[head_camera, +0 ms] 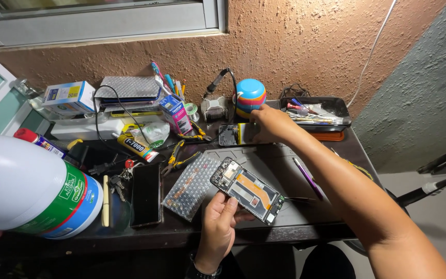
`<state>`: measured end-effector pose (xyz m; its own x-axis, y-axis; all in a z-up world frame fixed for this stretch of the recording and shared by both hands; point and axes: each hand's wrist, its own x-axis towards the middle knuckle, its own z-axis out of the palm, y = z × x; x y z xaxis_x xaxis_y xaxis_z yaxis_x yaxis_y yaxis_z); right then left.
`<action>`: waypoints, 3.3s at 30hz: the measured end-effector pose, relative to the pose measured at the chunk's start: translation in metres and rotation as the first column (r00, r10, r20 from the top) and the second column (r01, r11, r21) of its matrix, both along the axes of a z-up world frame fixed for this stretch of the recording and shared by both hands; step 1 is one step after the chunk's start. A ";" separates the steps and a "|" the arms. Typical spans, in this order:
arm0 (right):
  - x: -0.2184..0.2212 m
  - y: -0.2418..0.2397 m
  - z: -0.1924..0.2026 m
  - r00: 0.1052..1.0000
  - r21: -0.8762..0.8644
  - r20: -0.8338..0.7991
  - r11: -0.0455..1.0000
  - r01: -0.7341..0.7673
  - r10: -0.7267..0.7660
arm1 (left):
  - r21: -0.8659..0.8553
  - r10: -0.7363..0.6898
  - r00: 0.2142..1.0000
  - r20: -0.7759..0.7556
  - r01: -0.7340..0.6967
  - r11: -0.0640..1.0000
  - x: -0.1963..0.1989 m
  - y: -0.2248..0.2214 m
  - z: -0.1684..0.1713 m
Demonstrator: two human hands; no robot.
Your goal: Applying adhesive tape and installing a battery into a smartphone frame during repair.
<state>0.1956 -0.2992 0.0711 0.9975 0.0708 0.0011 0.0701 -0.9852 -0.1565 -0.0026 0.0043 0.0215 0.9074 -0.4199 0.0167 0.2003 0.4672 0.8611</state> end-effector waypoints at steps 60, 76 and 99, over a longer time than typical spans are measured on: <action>-0.244 0.046 -0.005 0.994 0.993 0.102 -0.052 -0.104 -0.044 | -0.135 0.159 0.985 0.065 -0.149 0.980 0.002 -0.017 -0.027; -0.239 0.096 -0.008 0.990 0.908 -0.032 0.411 0.087 -0.138 | 0.087 0.143 0.958 0.249 -0.169 0.982 -0.004 -0.011 -0.016; -0.224 0.091 -0.036 0.929 0.884 0.285 0.438 -0.160 -0.237 | -0.006 0.132 0.962 0.240 -0.135 0.991 -0.002 -0.011 -0.023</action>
